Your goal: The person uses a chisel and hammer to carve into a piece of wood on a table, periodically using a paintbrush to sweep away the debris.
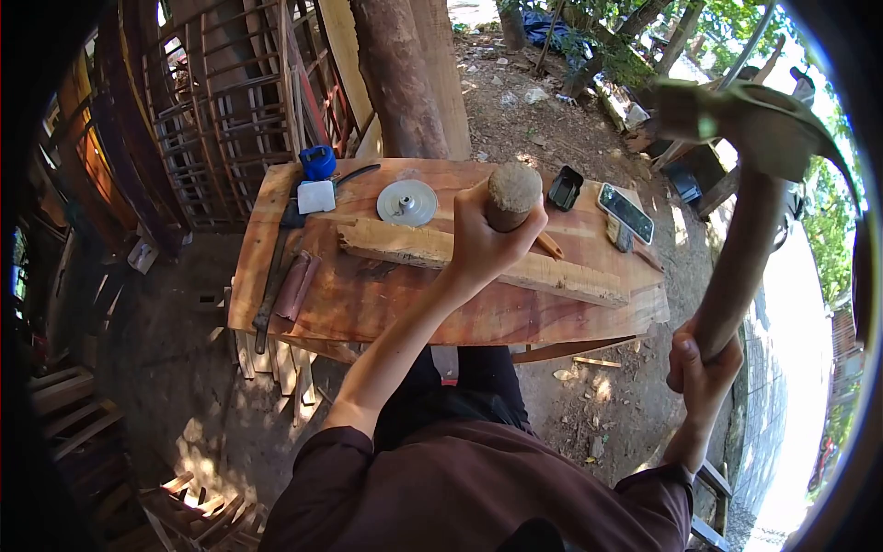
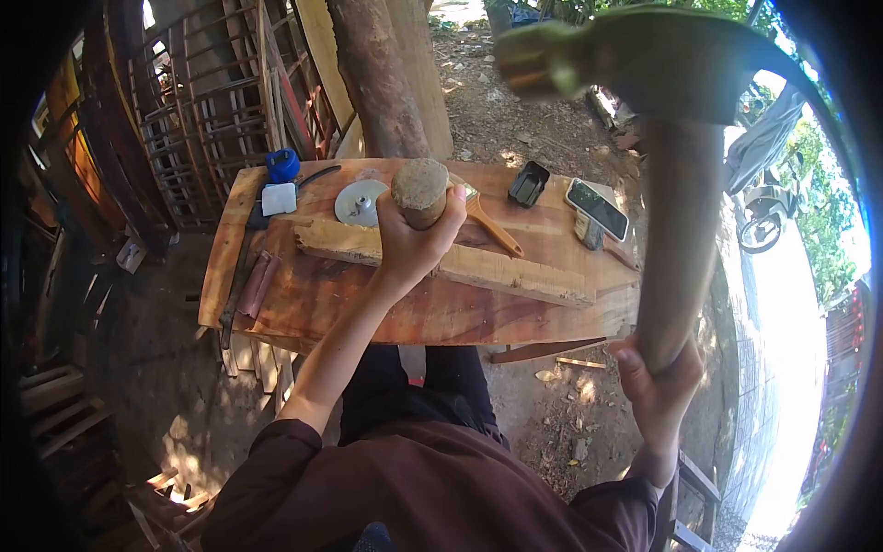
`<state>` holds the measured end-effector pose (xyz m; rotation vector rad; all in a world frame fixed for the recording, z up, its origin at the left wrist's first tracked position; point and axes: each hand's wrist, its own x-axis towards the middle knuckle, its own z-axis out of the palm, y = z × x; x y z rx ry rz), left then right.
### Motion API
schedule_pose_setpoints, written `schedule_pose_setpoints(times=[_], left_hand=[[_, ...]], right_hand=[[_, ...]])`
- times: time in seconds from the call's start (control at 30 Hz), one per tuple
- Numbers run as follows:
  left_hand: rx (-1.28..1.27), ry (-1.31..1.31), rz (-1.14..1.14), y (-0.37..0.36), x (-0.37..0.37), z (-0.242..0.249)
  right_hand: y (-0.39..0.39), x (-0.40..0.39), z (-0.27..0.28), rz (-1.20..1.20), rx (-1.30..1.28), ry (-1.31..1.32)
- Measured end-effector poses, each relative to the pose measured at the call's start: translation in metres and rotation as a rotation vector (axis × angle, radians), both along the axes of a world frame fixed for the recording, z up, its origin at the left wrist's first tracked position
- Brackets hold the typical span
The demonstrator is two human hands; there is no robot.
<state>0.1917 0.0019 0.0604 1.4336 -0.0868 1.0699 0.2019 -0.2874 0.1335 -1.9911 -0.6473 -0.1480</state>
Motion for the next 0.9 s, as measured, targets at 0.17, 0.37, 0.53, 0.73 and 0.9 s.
schedule_pose_setpoints(times=[0.17,0.37,0.53,0.73,0.9], left_hand=[[0.063,-0.012,0.008,-0.002,0.004,0.000],[-0.081,-0.003,-0.065,0.005,0.003,-0.004],[-0.307,-0.002,-0.116,0.012,-0.006,0.003],[-0.534,-0.093,-0.129,0.035,-0.009,-0.011],[-0.628,0.002,0.035,0.048,-0.008,-0.016]], right_hand=[[0.011,0.004,-0.009,0.071,-0.404,-0.073],[0.008,0.011,-0.017,0.219,-0.083,0.330],[0.041,0.038,-0.052,0.157,0.112,0.316],[0.077,0.088,-0.102,0.269,0.133,0.525],[0.089,0.103,-0.112,0.318,0.133,0.602]])
